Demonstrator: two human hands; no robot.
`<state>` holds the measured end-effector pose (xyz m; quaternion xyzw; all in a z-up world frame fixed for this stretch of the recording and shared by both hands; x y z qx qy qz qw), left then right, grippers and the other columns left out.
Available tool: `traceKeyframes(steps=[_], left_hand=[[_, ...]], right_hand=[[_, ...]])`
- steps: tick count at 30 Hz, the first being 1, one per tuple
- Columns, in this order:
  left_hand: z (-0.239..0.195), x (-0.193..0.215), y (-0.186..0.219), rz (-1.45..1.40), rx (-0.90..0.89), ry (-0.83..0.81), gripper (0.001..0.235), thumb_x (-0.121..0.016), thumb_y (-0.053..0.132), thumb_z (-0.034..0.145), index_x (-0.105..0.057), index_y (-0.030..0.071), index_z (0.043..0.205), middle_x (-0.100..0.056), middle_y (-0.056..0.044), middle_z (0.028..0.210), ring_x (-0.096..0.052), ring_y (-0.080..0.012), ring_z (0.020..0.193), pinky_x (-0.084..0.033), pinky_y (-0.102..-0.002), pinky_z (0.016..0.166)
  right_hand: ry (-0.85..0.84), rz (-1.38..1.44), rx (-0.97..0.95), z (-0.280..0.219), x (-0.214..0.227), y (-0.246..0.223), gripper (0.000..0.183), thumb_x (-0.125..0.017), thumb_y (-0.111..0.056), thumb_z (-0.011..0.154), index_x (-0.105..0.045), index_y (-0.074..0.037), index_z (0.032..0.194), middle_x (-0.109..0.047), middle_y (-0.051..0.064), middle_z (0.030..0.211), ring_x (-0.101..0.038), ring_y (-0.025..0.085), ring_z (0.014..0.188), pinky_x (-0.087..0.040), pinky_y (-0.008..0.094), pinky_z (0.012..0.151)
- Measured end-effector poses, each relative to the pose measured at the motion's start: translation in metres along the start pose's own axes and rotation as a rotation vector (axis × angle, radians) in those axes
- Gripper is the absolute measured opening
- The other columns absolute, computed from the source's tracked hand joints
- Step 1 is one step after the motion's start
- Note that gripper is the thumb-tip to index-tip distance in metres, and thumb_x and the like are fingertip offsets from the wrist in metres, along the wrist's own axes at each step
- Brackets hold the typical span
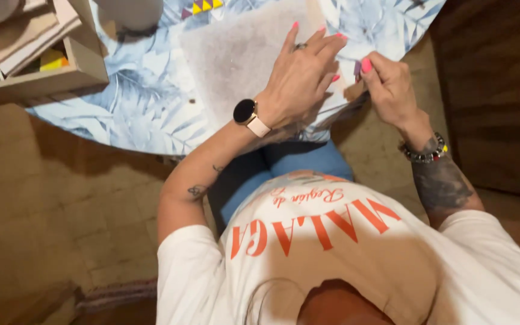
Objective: Placing small decorative triangular pieces onto a sheet of paper to create a design
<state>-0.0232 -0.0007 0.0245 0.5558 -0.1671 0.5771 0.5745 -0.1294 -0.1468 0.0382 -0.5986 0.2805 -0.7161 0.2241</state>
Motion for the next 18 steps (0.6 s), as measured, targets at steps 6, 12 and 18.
traceKeyframes(steps=[6,12,18], left_hand=[[0.004,-0.001,0.008,-0.084,-0.120,0.054,0.032,-0.052,0.023,0.083,-0.048,0.011,0.113,-0.055,-0.005,0.114,-0.045,-0.0296,0.112,-0.030,-0.047,0.092],[-0.003,-0.002,0.015,-0.056,-0.118,0.246,0.019,-0.047,0.014,0.081,-0.057,0.007,0.095,-0.065,-0.008,0.087,-0.055,-0.0302,0.099,-0.036,-0.043,0.087],[-0.007,-0.005,0.015,-0.066,-0.058,0.255,0.016,-0.051,0.015,0.079,-0.058,0.009,0.093,-0.065,-0.007,0.086,-0.056,-0.0249,0.097,-0.039,-0.038,0.082]], right_hand=[[0.052,0.035,0.052,0.004,-0.003,0.004,0.033,-0.038,-0.024,0.099,-0.041,-0.005,0.072,-0.042,0.003,0.060,-0.036,0.013,0.056,-0.029,0.030,0.052],[0.116,0.070,0.125,0.010,-0.005,0.001,0.032,-0.042,-0.018,0.099,-0.050,0.000,0.074,-0.040,0.003,0.060,-0.033,0.013,0.055,-0.026,0.028,0.051],[0.135,0.008,0.175,0.015,-0.007,0.002,0.031,-0.040,-0.016,0.100,-0.050,0.002,0.077,-0.048,0.008,0.065,-0.041,0.017,0.057,-0.030,0.031,0.053]])
Point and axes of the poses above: each hand's wrist, its own z-axis towards the middle knuckle, its own x-axis out of the back of the hand, y = z × x, the point moved 1 cm from there along z, towards the middle knuckle
